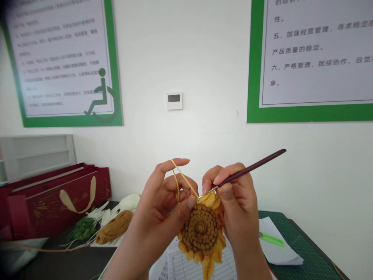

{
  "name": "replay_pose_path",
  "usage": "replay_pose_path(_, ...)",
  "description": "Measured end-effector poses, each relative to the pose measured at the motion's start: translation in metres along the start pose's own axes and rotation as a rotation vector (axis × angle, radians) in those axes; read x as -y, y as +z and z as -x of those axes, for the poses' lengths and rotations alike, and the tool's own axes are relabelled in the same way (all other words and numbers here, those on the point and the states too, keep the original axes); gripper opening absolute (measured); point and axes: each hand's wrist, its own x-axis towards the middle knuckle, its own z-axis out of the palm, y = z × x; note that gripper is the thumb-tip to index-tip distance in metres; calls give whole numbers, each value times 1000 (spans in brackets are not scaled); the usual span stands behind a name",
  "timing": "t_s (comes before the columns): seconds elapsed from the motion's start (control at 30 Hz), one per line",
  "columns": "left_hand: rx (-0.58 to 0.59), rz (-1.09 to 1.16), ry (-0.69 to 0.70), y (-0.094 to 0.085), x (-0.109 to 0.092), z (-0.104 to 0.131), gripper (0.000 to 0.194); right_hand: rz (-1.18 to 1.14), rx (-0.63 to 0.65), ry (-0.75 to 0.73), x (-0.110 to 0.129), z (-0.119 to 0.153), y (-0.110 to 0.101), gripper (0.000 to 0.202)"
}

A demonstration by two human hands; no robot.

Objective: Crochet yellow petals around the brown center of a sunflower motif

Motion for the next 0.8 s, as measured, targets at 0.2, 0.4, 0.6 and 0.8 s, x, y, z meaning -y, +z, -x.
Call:
replay_pose_path(0.2, 2, -89, 6, -1, 1, 3, 50, 75, 44, -52, 3, -3, -5, 6)
replay_pose_path(0.4, -8, -72, 4, 0, 1, 3, 49, 165, -23, -124, 5, 2, -2, 3)
replay_pose_path(0.6, -33, -5, -14, 1, 0, -1, 52, 115, -18, -65, 5, 3, 2, 5)
replay_pose_path(0.8, -46, 19, -12, 0, 1, -3, 50, 199, -27, -77, 7, 3, -1, 9)
